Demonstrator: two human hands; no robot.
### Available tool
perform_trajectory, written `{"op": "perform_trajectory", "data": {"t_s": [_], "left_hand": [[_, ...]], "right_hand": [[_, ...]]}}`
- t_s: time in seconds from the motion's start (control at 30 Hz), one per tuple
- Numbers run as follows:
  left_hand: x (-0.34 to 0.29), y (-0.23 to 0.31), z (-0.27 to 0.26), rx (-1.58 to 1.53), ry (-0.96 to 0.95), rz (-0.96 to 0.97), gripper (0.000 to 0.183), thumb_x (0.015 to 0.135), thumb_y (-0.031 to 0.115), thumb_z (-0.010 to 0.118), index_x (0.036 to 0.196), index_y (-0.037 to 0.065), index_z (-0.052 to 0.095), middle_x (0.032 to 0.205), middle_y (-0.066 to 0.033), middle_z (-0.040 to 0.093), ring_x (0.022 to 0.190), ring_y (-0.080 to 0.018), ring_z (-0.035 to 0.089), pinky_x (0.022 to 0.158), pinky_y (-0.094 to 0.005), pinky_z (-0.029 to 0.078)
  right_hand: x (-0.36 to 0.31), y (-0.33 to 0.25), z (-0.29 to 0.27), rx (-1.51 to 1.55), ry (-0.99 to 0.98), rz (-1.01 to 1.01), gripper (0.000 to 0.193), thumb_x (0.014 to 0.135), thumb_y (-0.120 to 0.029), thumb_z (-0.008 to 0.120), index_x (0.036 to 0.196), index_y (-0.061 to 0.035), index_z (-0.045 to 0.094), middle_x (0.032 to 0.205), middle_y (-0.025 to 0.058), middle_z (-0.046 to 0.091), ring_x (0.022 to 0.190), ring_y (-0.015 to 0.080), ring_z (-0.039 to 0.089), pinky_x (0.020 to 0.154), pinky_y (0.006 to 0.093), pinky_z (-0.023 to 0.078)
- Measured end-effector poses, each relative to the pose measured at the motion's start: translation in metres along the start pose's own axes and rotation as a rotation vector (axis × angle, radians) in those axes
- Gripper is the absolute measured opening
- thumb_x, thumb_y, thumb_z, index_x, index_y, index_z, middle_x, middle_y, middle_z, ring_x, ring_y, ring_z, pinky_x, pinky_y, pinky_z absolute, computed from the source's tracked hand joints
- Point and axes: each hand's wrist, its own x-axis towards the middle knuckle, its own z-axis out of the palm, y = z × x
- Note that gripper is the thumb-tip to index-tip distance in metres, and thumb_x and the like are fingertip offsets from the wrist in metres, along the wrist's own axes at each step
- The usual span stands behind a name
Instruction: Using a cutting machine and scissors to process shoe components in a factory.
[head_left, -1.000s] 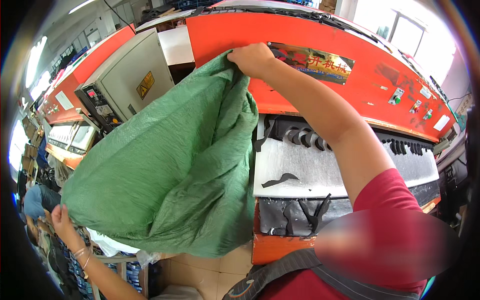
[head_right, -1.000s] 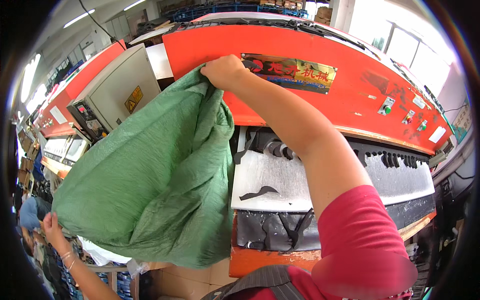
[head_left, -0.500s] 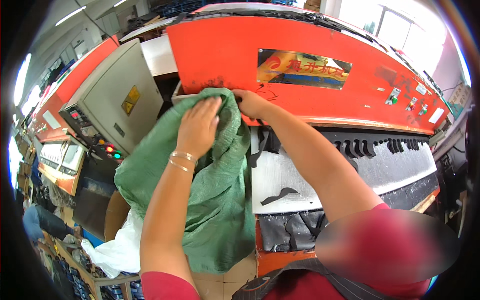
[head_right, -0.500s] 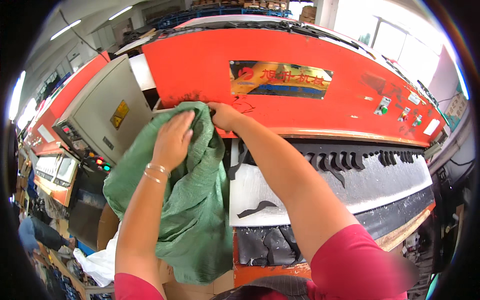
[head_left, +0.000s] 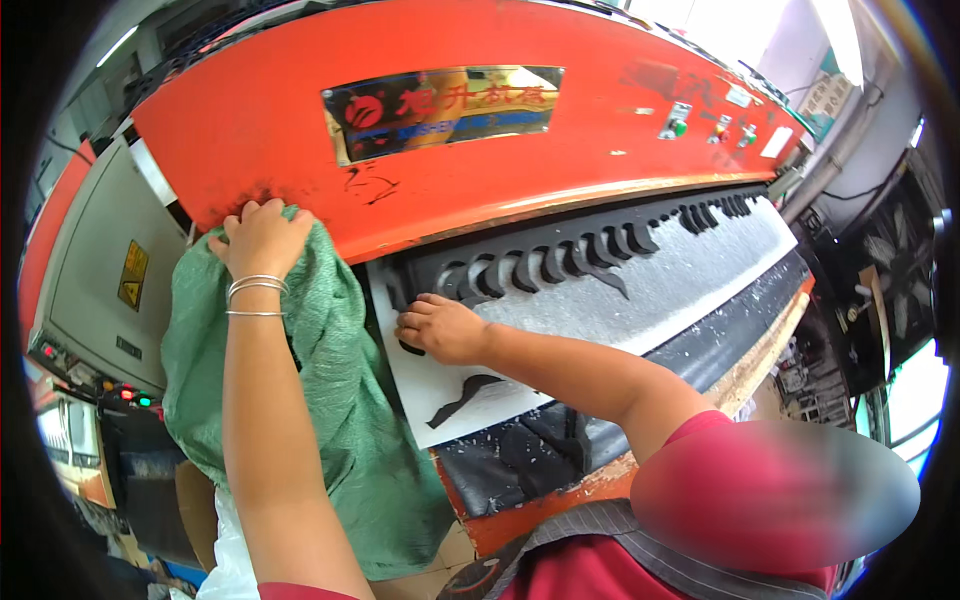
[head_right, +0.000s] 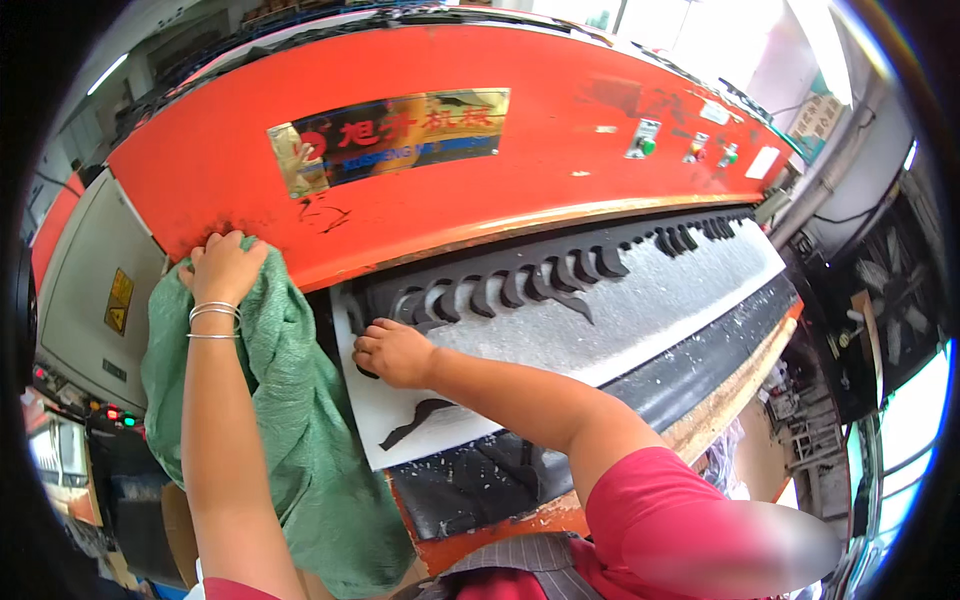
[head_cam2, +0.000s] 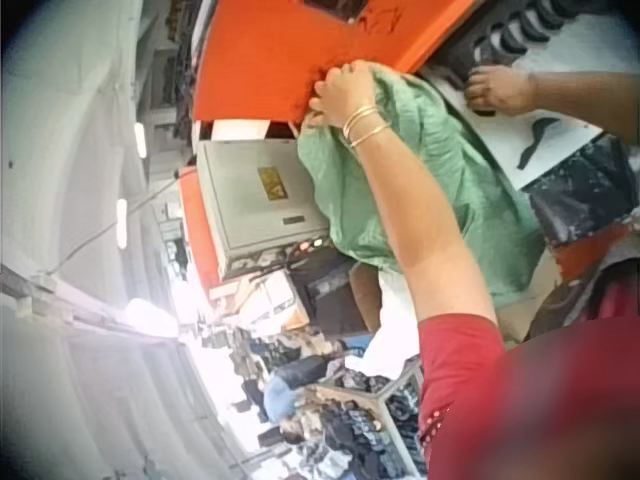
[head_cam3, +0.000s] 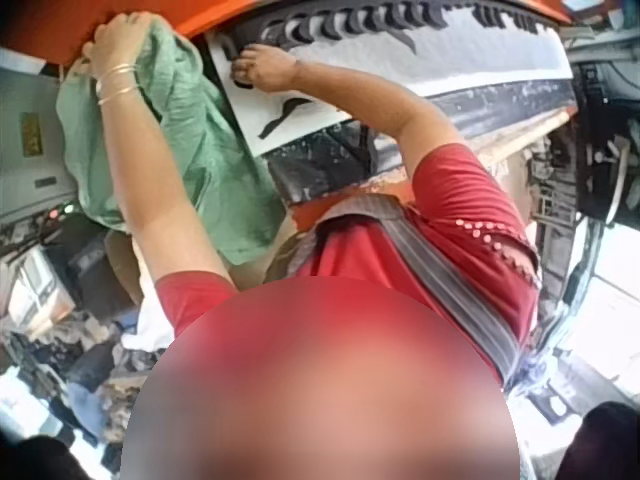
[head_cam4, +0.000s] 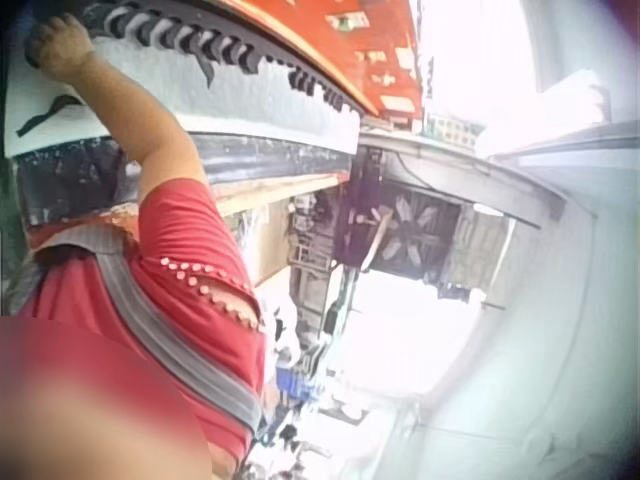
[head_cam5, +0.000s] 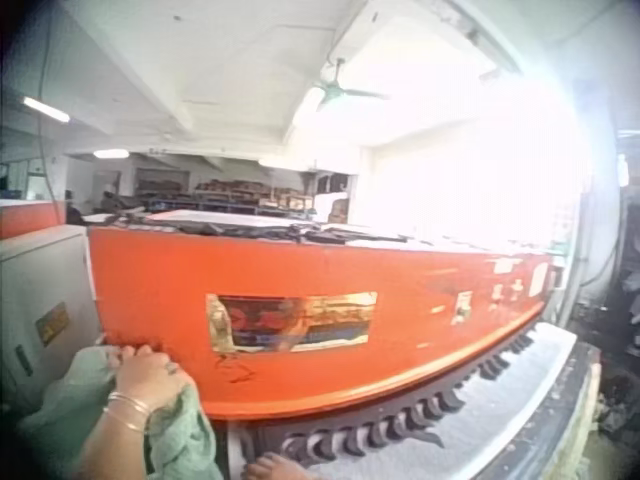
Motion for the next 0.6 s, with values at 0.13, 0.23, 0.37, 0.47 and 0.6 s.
{"op": "perform_trajectory", "data": {"t_s": [0.13, 0.23, 0.37, 0.47, 0.6], "left_hand": [[-0.015, 0.025, 0.015, 0.094, 0.076, 0.073, 0.027, 0.084, 0.029, 0.05, 0.103, 0.015, 0.063, 0.119, -0.0077, 0.05, 0.117, -0.0314, 0.041, 0.094, -0.0718, 0.022], [-0.02, 0.031, 0.021, 0.179, 0.158, 0.114, 0.019, 0.086, 0.019, 0.049, 0.098, 0.018, 0.064, 0.113, -0.0077, 0.049, 0.114, -0.0306, 0.041, 0.091, -0.0762, 0.023], [-0.023, 0.03, 0.017, 0.249, 0.105, 0.174, 0.021, 0.087, 0.02, 0.048, 0.098, 0.018, 0.065, 0.117, -0.0072, 0.048, 0.116, -0.0303, 0.04, 0.092, -0.0756, 0.024], [-0.022, 0.032, 0.008, 0.273, -0.026, 0.21, 0.023, 0.086, 0.016, 0.046, 0.102, 0.017, 0.064, 0.122, -0.0069, 0.046, 0.12, -0.0315, 0.038, 0.091, -0.076, 0.022], [-0.023, 0.042, 0.012, 0.346, -0.089, 0.19, 0.024, 0.085, 0.015, 0.049, 0.103, 0.016, 0.064, 0.12, -0.0047, 0.047, 0.126, -0.0362, 0.031, 0.091, -0.0758, 0.024]], "right_hand": [[-0.018, -0.007, -0.01, -0.01, 0.013, 0.04, 0.02, 0.079, -0.02, 0.047, 0.092, -0.0121, 0.061, 0.091, 0.0027, 0.053, 0.092, 0.0198, 0.049, 0.079, 0.0338, 0.038], [-0.017, -0.003, -0.017, -0.077, 0.029, -0.012, 0.019, 0.08, -0.02, 0.048, 0.091, -0.0102, 0.06, 0.092, 0.003, 0.054, 0.093, 0.0198, 0.048, 0.079, 0.0332, 0.038], [-0.015, -0.007, -0.022, 0.019, -0.052, -0.023, 0.02, 0.079, -0.02, 0.051, 0.094, -0.009, 0.06, 0.095, 0.0047, 0.054, 0.095, 0.0205, 0.048, 0.08, 0.0337, 0.038], [-0.023, -0.017, -0.029, 0.025, -0.092, -0.081, 0.027, 0.079, -0.02, 0.054, 0.102, -0.0061, 0.058, 0.108, 0.0089, 0.054, 0.106, 0.0247, 0.047, 0.089, 0.037, 0.037], [-0.056, -0.044, -0.035, 0.295, -0.293, 0.033, 0.038, 0.085, -0.02, 0.051, 0.116, 0.0014, 0.048, 0.133, 0.0155, 0.042, 0.13, 0.0299, 0.032, 0.101, 0.0522, 0.03]]}}
